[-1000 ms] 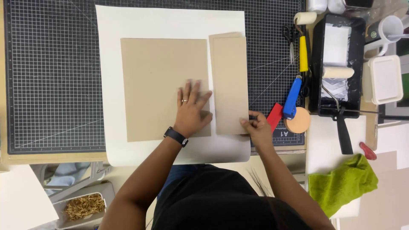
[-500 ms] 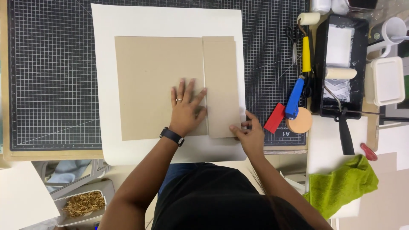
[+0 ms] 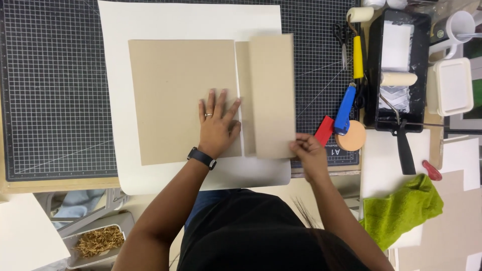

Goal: Cutting a large paper sheet and gluing cardboard panels onto it to create a structured board

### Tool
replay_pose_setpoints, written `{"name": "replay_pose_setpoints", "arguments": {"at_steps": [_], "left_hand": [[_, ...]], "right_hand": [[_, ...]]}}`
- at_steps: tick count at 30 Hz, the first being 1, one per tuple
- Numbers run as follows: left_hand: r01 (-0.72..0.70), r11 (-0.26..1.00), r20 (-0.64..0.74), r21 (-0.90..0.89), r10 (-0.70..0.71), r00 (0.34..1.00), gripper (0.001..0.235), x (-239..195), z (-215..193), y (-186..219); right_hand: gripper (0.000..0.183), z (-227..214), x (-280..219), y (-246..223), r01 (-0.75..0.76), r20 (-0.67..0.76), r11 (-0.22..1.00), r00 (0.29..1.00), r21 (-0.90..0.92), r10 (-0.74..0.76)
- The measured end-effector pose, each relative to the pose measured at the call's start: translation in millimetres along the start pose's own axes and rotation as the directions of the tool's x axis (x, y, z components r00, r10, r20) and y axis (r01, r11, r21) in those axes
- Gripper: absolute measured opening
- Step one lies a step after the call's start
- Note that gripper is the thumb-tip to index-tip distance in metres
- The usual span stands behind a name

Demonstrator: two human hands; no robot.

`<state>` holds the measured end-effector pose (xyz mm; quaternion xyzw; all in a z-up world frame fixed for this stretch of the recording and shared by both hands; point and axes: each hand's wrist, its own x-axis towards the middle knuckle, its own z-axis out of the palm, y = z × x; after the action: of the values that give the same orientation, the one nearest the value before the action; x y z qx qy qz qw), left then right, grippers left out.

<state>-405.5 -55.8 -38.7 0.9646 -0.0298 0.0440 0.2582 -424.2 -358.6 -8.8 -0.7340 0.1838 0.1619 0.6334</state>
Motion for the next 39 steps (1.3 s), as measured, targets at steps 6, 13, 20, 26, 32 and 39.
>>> {"name": "replay_pose_setpoints", "arguments": {"at_steps": [6, 13, 20, 26, 32, 39], "left_hand": [[0.002, 1.0, 0.001, 0.01, -0.002, 1.0, 0.064, 0, 0, 0], [0.007, 1.0, 0.01, 0.004, -0.007, 1.0, 0.062, 0, -2, 2], [0.014, 1.0, 0.021, 0.003, -0.014, 1.0, 0.063, 1, -2, 2], [0.0, 1.0, 0.147, -0.015, 0.003, 0.989, 0.088, -7, -11, 11], [-0.118, 0.992, 0.313, -0.035, 0.123, 0.942, 0.123, -23, -21, 28], [-0.093, 0.994, 0.352, -0.049, 0.104, 0.93, 0.112, -20, -25, 27]], "right_hand": [[0.03, -38, 7, -20, 0.075, -0.155, 0.994, 0.984, -0.074, -0.085], [0.03, -50, 17, -2, 0.045, -0.174, 0.996, 0.983, -0.076, -0.058], [0.03, -59, 26, -3, 0.052, -0.157, 0.994, 0.985, -0.093, -0.066], [0.03, -57, 27, -6, 0.031, -0.141, 0.994, 0.989, -0.109, -0.046], [0.032, -51, 21, -13, 0.016, -0.122, 0.996, 0.992, -0.093, -0.027], [0.04, -36, 12, -29, 0.043, -0.133, 0.99, 0.989, -0.137, -0.062]]}}
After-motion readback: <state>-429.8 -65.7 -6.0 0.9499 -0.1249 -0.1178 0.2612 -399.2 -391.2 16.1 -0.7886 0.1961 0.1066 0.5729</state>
